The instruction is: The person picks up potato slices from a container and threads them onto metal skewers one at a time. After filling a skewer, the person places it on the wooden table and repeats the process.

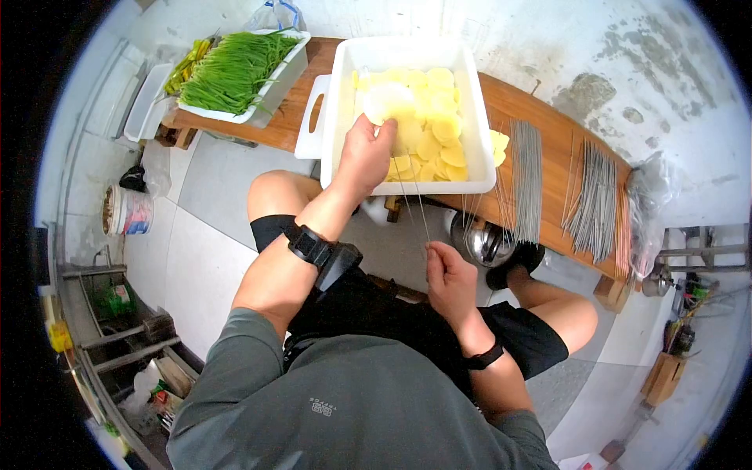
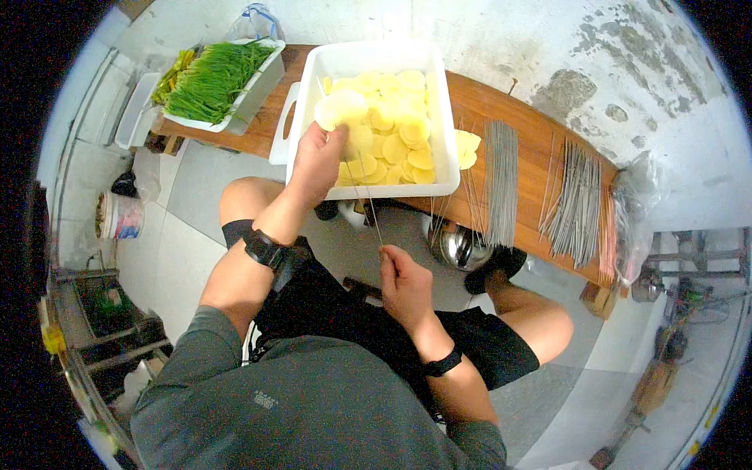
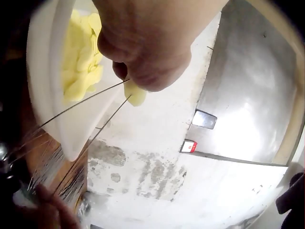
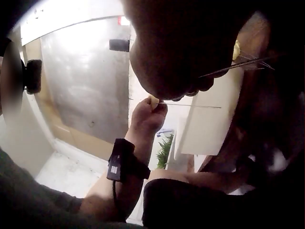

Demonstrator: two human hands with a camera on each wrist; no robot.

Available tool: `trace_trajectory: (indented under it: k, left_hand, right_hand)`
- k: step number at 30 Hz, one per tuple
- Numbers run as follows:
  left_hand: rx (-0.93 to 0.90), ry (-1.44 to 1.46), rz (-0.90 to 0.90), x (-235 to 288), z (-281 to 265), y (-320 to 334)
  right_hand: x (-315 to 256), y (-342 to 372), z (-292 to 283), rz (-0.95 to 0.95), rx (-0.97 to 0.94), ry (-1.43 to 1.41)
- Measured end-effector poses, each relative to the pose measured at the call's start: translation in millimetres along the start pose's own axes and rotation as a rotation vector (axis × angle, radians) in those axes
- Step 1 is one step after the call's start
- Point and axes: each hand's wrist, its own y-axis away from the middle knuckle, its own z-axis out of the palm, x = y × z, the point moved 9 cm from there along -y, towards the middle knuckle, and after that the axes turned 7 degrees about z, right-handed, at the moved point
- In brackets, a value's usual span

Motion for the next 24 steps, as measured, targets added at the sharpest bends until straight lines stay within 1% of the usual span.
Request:
trace_trajectory:
  k: [1,2,5,7,9,13,18,21,22,24]
  left_hand:
    - [0.025,0.04,-0.007,2,1,3]
    - [0.047,0.08,-0.013,3,2,4]
    - [0.013,0.151,-0.022,1,7,4]
    - [-0.006,0.187,-0.023,5,10,5]
    - [-0.025,0.221,-0.028,6,12,5]
    - [0.003,0.281,-0.053,-1,10,4]
    - [0.009,0.346,-0.064,-1,13,5]
    - [-0.02,0.352,-0.083,0,14,6]
    - [-0.054,0.339,-0.099,-1,15,6]
    - [-0.089,0.325,-0.114,-1,17,6]
  right_hand:
    - [-4,-1,-1,-0.049,0.025,-0.03]
    - [-2,-1,1,-0.049,0.029,-0.031]
    - [6,-3,3,-0.043,0.043,0.025]
    - [0,-2,2,-0.161,0.09,0.063]
    - [-1,-4,1,-0.178,0.094,0.077]
    - [-6,-4,-1,-0.243,0.12,0.109]
    - [-5,-3,-2,-0.244,0.134,0.109]
    - [-5,-3,-3,-0.262,0.136,0.134]
    - [-6,-3,-3,-0.273,0.134,0.155]
    - [-6,-4,-3,-0.264,0.139,0.132]
